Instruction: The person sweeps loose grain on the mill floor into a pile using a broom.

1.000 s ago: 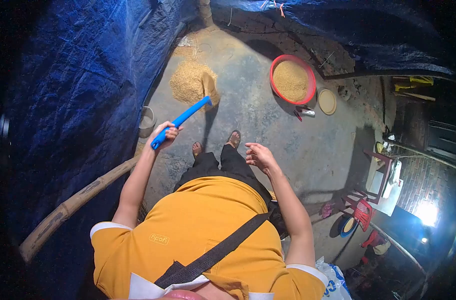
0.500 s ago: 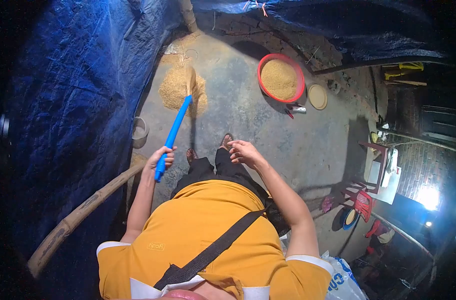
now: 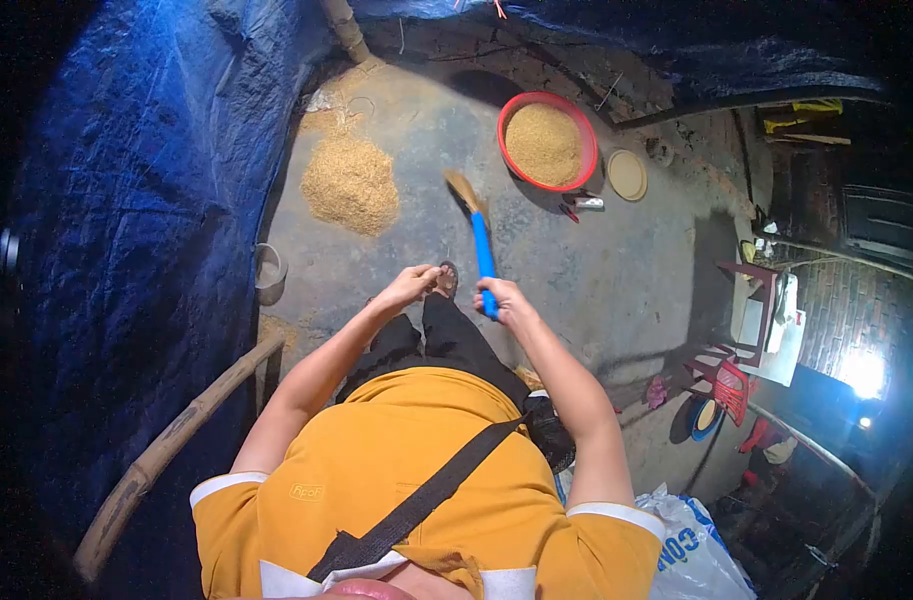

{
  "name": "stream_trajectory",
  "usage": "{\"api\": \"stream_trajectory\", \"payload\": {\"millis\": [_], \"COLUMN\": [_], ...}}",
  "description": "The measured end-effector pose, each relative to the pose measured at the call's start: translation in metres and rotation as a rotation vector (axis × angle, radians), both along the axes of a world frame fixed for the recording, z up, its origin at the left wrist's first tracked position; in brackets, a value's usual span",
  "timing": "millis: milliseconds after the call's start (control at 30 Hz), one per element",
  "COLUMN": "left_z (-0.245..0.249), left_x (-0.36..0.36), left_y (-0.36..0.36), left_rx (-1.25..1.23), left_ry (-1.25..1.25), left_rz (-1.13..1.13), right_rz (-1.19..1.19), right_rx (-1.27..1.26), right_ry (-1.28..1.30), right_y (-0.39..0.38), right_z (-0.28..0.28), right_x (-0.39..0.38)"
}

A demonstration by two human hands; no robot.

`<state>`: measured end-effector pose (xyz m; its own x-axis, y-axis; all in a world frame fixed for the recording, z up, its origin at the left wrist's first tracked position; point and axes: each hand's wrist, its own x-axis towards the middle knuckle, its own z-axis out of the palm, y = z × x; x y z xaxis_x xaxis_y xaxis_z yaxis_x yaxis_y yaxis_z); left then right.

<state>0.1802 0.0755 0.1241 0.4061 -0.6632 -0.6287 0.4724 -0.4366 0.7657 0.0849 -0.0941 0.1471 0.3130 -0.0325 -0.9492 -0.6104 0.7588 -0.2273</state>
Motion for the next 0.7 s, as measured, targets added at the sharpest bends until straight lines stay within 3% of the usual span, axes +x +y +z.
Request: {"api": "stream_trajectory", "payload": {"millis": [100, 200, 233, 267, 300, 367, 433, 500, 700], "left_z": [-0.005, -0.045, -0.046, -0.046, -0.044, -0.034, -0.033, -0.035, -0.059], "left_x": [0.01, 0.007, 0.006, 0.005, 0.004, 0.002, -0.001, -0.006, -0.009], "left_y": [0.022, 0.053, 0.063, 0.07, 0.073, 0.074, 0.074, 0.071, 0.061], "left_rx": [0.03, 0.115, 0.122, 0.149, 0.176, 0.225, 0.252, 0.259, 0.186], "left_ry": [0.05, -0.026, -0.024, 0.046, 0.115, 0.048, 0.063, 0.048, -0.044], "left_rz": [0.105, 0.17, 0.171, 0.227, 0.28, 0.247, 0.281, 0.258, 0.175], "right_rz": [-0.159, -0.033, -0.026, 0.041, 0.073, 0.064, -0.053, -0.002, 0.168], "right_rx": [0.136, 0.159, 0.094, 0.064, 0.127, 0.006, 0.411, 0.476, 0.318], "right_ry": [0.102, 0.154, 0.138, 0.096, 0.019, -0.009, -0.053, -0.014, -0.06], "right_y": [-0.038, -0.008, 0.008, 0.027, 0.034, 0.044, 0.035, 0.016, -0.037], "right_z": [-0.051, -0.043, -0.057, -0.033, -0.055, -0.055, -0.039, -0.015, 0.04], "right_x": [-0.024, -0.017, -0.009, 0.016, 0.026, 0.05, 0.063, 0.058, -0.009]}}
